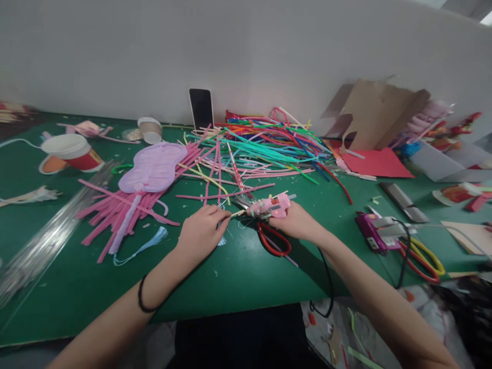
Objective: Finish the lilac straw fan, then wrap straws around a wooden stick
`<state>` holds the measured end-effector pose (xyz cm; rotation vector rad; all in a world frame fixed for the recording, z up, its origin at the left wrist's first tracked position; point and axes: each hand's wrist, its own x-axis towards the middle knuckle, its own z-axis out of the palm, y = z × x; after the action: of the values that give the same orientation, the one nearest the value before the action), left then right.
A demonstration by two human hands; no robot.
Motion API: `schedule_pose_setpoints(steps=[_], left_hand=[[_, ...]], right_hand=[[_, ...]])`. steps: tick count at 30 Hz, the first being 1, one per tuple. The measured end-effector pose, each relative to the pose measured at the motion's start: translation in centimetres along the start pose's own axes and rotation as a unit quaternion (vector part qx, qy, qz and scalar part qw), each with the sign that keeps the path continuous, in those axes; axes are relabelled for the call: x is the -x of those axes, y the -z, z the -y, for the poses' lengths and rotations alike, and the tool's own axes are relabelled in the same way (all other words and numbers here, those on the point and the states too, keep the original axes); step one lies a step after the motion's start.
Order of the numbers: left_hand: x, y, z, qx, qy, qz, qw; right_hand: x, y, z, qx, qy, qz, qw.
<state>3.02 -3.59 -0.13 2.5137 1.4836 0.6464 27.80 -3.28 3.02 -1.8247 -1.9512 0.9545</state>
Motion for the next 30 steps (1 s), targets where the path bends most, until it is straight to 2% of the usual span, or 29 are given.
schedule_pose_setpoints(steps=[6,13,24,30], left_hand=[[0.0,-0.1,0.07,0.006,0.004,0.001,1.0],[0.01,0.03,0.02,0.008,0.008,0.008,1.0],[-0.02,0.01,0.01,-0.003,0.0,0.001,1.0],[0.05,-0.04,0.01,-0.003,-0.001,-0.004,1.0]], right_hand=[[-0.05,-0.14,-0.49,0.002,0.003,0.004,1.0],[0.2,0.52,-0.46,0.015,-0.01,-0.027,0.999],[-0.01,0.05,-0.26,0.0,0.021,-0.021,1.0],[0.1,0.63,-0.13,-0.006,0.018,-0.043,0.999]])
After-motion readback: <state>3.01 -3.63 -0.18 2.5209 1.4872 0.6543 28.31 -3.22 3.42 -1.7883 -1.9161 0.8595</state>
